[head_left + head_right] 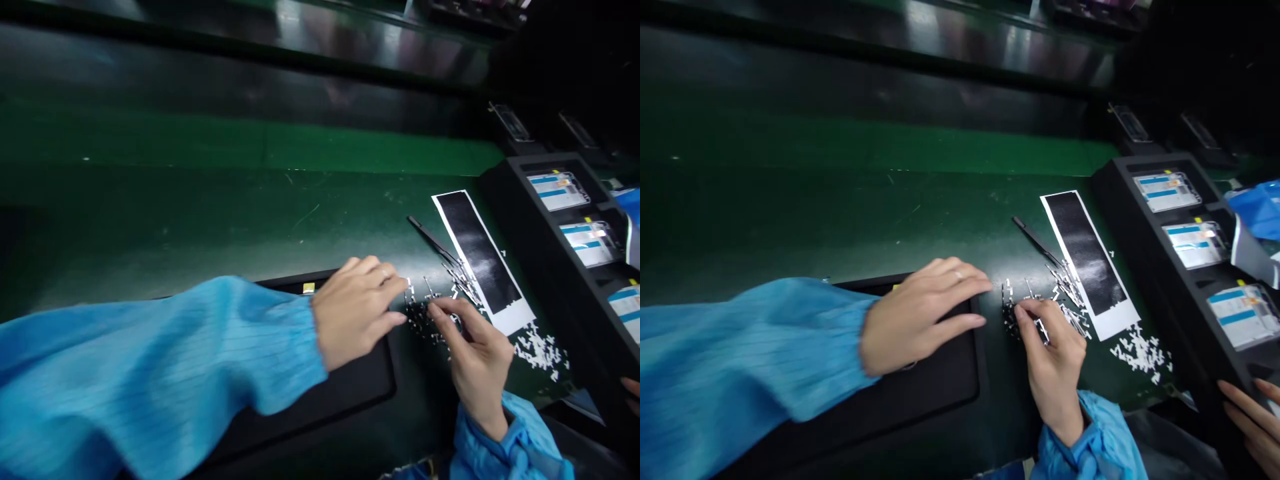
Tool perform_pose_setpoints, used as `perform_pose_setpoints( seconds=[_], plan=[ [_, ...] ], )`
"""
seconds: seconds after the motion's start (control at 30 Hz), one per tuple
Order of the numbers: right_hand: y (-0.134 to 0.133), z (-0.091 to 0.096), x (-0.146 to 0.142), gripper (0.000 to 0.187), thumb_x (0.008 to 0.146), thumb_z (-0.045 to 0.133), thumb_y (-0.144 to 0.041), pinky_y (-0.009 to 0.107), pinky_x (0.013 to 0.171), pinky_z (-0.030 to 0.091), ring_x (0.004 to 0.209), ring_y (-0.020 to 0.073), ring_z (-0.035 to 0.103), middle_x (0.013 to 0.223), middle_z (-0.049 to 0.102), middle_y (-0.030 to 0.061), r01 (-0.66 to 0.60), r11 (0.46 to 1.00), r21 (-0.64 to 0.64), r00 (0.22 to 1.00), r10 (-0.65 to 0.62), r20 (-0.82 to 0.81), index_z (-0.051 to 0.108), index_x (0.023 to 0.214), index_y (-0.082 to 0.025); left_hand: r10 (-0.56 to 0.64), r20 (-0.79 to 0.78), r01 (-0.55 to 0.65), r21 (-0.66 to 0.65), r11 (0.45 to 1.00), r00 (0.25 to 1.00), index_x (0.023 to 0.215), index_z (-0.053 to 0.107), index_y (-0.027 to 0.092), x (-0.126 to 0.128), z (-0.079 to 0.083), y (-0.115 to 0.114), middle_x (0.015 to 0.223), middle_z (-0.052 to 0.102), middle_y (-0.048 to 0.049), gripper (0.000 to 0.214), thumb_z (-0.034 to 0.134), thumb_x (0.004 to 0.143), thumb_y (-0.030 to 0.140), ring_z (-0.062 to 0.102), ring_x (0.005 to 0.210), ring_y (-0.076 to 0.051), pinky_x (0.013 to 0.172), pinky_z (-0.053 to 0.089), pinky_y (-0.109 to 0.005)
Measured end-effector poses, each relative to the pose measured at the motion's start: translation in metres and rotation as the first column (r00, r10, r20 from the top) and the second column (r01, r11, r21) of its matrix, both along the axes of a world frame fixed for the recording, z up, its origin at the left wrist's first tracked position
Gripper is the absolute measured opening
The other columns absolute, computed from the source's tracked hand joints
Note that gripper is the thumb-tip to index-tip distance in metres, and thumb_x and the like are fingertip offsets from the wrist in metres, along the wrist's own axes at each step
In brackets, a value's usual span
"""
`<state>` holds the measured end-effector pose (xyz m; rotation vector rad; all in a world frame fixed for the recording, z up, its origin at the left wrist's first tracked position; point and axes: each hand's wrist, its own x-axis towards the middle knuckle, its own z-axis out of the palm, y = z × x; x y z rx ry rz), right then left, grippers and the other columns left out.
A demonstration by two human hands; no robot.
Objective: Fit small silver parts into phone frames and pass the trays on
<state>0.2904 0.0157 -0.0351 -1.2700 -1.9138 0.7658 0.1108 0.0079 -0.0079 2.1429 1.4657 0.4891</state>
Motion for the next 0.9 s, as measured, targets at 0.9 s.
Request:
perform_pose_setpoints(
  seconds=[0.9],
  plan=[
    [0.014, 0.005, 0.005, 0.008, 0.071, 0.057, -0.023, 0.024, 0.059, 0.045, 0.062, 0.0124, 0.054, 0.065, 0.056, 0.0018, -0.091, 0.878, -0.470, 0.905, -0.125, -0.408, 0.061, 0.070, -0.017, 0.124, 0.426, -0.096, -0.086, 0.992, 0.896, 0.066, 0.059, 0.016, 0.033, -0.018, 0.016, 0.067, 0.059, 0.0041, 0.011, 0.054, 0.074, 0.011, 0.050, 0.065, -0.010, 0.067, 0.034, -0.025]
  ],
)
